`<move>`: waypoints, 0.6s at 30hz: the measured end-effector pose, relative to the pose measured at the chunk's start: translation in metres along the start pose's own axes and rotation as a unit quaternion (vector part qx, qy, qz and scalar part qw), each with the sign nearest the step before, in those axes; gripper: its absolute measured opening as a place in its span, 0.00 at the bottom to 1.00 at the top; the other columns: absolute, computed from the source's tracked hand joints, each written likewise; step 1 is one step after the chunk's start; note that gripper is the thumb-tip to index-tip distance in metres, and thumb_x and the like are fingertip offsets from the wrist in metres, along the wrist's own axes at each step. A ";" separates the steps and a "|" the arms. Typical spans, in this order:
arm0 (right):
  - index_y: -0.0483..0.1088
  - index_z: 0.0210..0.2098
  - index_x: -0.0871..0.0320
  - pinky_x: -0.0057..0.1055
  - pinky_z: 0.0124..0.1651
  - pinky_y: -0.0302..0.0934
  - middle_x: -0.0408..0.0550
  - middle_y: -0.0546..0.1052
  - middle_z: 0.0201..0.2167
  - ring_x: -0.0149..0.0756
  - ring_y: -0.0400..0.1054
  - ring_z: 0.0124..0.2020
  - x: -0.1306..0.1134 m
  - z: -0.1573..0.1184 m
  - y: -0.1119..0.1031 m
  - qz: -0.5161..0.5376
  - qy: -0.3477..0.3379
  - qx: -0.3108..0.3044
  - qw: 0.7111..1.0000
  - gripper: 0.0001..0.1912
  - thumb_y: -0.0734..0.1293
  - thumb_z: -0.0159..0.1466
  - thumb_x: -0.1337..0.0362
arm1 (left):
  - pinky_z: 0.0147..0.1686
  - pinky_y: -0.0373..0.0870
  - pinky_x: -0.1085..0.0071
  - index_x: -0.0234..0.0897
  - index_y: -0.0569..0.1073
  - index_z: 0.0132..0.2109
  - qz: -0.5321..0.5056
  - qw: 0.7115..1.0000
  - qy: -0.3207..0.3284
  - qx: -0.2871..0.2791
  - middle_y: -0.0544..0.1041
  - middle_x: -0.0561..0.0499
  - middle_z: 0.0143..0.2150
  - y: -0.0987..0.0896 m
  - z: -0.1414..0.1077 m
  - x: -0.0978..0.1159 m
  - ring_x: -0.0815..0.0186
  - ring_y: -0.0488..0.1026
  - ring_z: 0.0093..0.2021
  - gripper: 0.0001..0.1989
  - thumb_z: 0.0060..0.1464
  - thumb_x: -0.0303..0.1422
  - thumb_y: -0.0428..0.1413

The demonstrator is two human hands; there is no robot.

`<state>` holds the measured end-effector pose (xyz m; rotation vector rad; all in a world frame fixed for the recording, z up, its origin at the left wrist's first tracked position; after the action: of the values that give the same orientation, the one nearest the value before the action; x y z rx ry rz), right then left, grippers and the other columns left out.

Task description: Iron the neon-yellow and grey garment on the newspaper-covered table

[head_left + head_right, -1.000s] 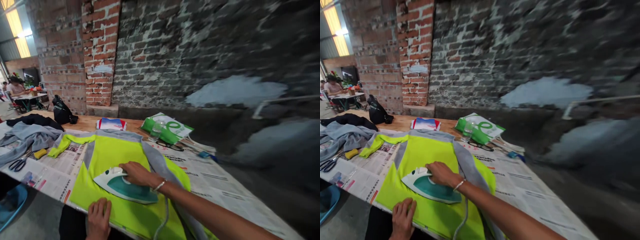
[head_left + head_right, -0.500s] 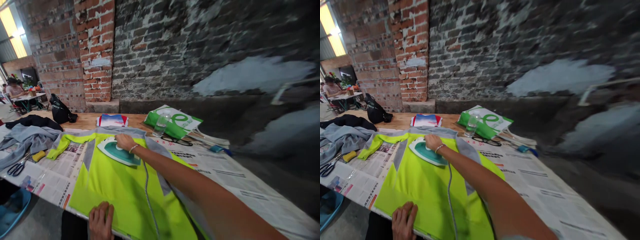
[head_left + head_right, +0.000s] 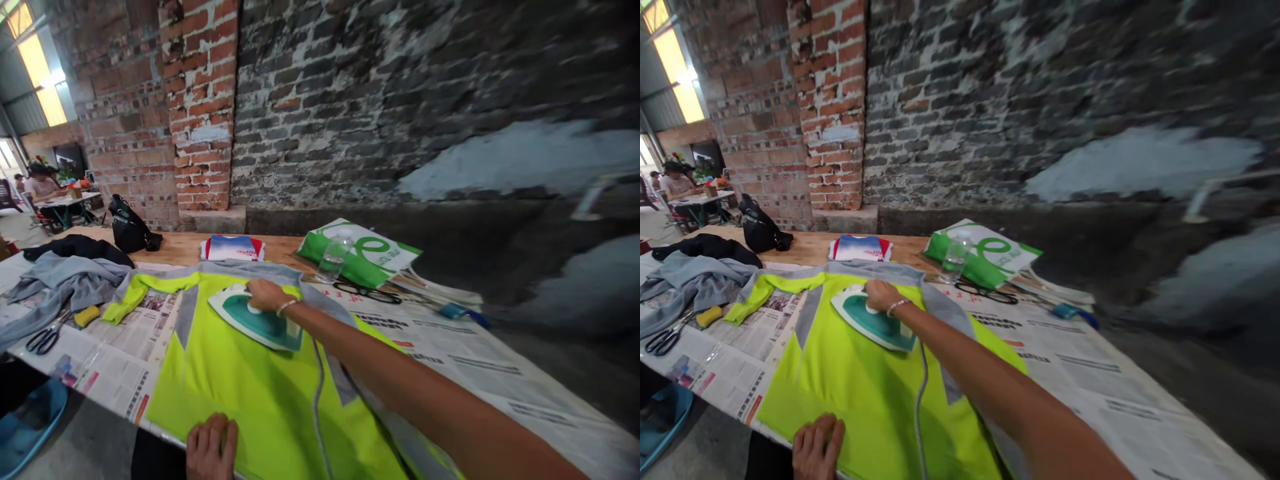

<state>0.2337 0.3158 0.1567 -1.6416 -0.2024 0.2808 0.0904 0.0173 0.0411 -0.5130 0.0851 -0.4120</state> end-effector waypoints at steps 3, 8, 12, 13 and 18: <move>0.77 0.47 0.60 0.31 0.42 0.62 0.58 0.81 0.44 0.46 0.75 0.47 -0.021 -0.053 0.016 -0.004 -0.036 -0.016 0.999 0.17 0.65 0.59 0.70 | 0.49 0.62 0.64 0.38 0.77 0.51 0.004 1.000 -0.008 -0.001 0.82 0.46 0.44 0.000 0.003 0.001 0.62 0.75 0.46 0.22 0.50 0.25 0.50; 0.76 0.46 0.56 0.32 0.42 0.60 0.54 0.82 0.41 0.46 0.75 0.46 -0.045 -0.122 0.035 0.003 -0.105 -0.045 0.993 0.15 0.65 0.59 0.68 | 0.48 0.63 0.62 0.39 0.75 0.53 0.014 1.000 -0.013 -0.023 0.81 0.47 0.46 0.002 0.003 -0.001 0.60 0.74 0.46 0.30 0.39 0.21 0.52; 0.75 0.48 0.55 0.32 0.42 0.60 0.55 0.81 0.41 0.46 0.75 0.45 -0.032 -0.126 0.031 -0.006 -0.108 -0.043 0.993 0.16 0.66 0.60 0.67 | 0.49 0.63 0.63 0.39 0.74 0.54 0.015 0.999 -0.007 -0.049 0.80 0.48 0.48 0.003 0.003 -0.001 0.61 0.73 0.45 0.31 0.40 0.20 0.52; 0.75 0.48 0.55 0.32 0.42 0.60 0.55 0.81 0.42 0.46 0.75 0.45 -0.024 -0.120 0.028 -0.013 -0.103 -0.041 0.994 0.17 0.66 0.60 0.67 | 0.49 0.63 0.63 0.39 0.74 0.54 0.014 0.998 -0.009 -0.054 0.80 0.48 0.49 0.003 0.002 -0.002 0.61 0.74 0.46 0.31 0.40 0.20 0.52; 0.75 0.50 0.56 0.32 0.41 0.61 0.56 0.81 0.43 0.46 0.76 0.45 0.029 -0.063 0.014 -0.040 -0.036 -0.002 0.999 0.18 0.66 0.61 0.67 | 0.51 0.63 0.63 0.39 0.75 0.55 0.005 0.998 0.000 -0.062 0.81 0.47 0.49 0.006 -0.004 -0.005 0.61 0.75 0.49 0.28 0.45 0.23 0.51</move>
<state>0.2801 0.2635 0.1458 -1.6253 -0.3235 0.2796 0.0873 0.0222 0.0344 -0.6335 0.1142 -0.3978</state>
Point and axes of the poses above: each hand's wrist, its own z-axis towards the middle knuckle, its own y-axis out of the palm, x = y × z, the point moved 9 cm from there along z, towards the middle knuckle
